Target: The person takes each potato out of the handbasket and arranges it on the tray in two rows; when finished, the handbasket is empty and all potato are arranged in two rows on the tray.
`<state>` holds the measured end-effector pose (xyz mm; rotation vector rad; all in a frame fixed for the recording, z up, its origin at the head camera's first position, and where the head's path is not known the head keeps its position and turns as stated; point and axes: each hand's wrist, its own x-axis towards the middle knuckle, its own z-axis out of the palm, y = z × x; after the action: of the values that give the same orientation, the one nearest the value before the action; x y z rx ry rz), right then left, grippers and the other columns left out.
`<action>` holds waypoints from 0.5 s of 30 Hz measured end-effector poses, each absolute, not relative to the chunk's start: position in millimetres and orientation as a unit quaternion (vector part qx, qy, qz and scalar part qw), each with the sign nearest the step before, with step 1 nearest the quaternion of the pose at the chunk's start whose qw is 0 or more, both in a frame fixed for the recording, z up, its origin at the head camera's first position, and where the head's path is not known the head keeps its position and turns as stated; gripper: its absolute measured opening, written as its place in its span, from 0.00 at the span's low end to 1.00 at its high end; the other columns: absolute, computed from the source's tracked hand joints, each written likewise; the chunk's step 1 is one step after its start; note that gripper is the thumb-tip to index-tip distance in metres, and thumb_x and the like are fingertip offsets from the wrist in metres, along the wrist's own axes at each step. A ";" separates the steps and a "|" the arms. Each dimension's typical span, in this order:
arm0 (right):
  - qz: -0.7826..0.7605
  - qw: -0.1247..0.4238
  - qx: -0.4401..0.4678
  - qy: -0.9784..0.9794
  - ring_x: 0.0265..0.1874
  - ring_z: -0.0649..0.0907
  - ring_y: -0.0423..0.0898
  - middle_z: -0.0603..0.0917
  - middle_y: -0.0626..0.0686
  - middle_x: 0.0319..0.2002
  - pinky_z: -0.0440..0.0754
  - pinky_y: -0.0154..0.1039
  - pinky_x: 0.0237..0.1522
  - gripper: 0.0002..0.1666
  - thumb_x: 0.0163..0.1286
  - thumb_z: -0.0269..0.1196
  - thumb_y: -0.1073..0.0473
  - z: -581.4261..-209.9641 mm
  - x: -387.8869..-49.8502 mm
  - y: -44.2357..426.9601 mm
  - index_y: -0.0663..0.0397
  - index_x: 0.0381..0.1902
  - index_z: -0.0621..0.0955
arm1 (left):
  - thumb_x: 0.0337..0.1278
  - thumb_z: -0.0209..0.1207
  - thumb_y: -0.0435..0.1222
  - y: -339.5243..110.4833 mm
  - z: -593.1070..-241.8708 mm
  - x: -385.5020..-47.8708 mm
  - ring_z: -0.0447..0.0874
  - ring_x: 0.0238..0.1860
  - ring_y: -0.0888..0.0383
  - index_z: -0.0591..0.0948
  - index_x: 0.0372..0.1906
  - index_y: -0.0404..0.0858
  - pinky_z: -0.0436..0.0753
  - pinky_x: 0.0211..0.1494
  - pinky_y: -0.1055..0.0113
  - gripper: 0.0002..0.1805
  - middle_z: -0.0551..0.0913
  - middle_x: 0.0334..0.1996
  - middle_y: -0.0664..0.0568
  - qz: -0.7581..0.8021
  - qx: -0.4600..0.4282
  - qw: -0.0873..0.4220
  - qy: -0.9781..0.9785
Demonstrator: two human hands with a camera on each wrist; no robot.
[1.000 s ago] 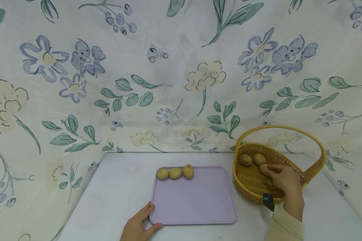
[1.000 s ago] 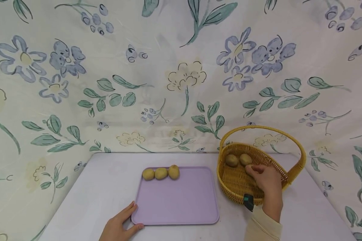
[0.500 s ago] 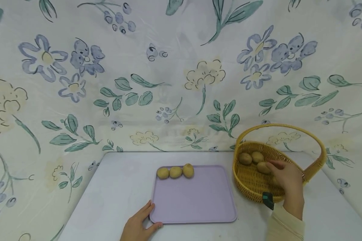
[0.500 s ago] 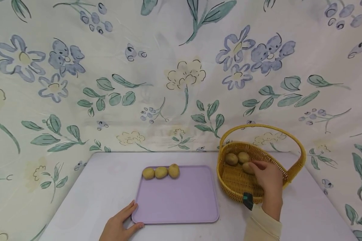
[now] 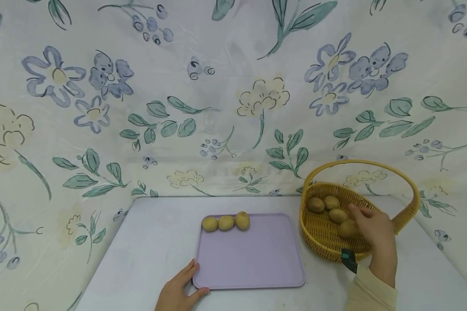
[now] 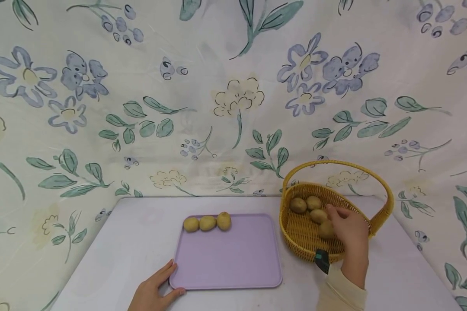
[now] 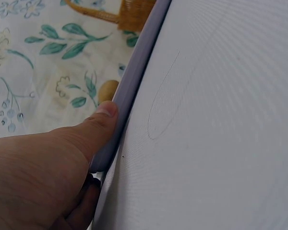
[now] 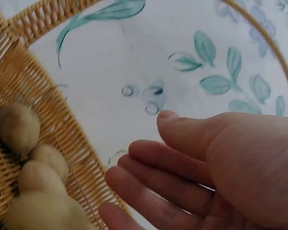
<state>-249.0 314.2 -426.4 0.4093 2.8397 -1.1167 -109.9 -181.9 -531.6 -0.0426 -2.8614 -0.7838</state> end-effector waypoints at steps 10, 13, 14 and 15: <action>-0.366 0.026 0.128 0.922 0.71 0.63 0.76 0.66 0.73 0.73 0.66 0.73 0.69 0.43 0.78 0.47 0.31 -426.9 -251.1 309.0 0.62 0.69 0.74 | 0.39 0.78 0.56 -181.9 -533.5 -110.3 0.85 0.60 0.44 0.84 0.60 0.36 0.87 0.60 0.50 0.42 0.84 0.62 0.46 -0.267 -0.022 0.094 -0.959; -0.379 0.031 0.109 0.919 0.71 0.66 0.74 0.69 0.71 0.72 0.70 0.70 0.67 0.39 0.77 0.53 0.34 -430.7 -253.5 305.7 0.60 0.68 0.76 | 0.39 0.78 0.57 -182.0 -532.4 -110.1 0.85 0.60 0.44 0.84 0.60 0.36 0.87 0.60 0.50 0.42 0.84 0.63 0.46 -0.267 -0.021 0.091 -0.959; -0.386 0.031 0.103 0.916 0.71 0.67 0.73 0.69 0.70 0.72 0.71 0.69 0.66 0.38 0.76 0.55 0.35 -431.7 -254.3 304.4 0.60 0.68 0.77 | 0.39 0.77 0.57 -182.0 -531.8 -110.1 0.85 0.61 0.44 0.84 0.60 0.36 0.87 0.60 0.50 0.42 0.84 0.63 0.46 -0.268 -0.021 0.089 -0.959; -0.395 0.032 0.097 0.913 0.70 0.68 0.72 0.70 0.69 0.72 0.73 0.68 0.66 0.38 0.75 0.58 0.35 -432.6 -255.1 302.9 0.59 0.67 0.77 | 0.39 0.77 0.57 -181.9 -531.2 -110.0 0.85 0.61 0.44 0.84 0.60 0.36 0.86 0.60 0.50 0.42 0.84 0.63 0.46 -0.270 -0.020 0.088 -0.959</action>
<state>-255.1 302.9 -432.6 0.2993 2.8113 -1.2150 -110.0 -181.9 -531.2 -0.0597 -2.8532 -0.8031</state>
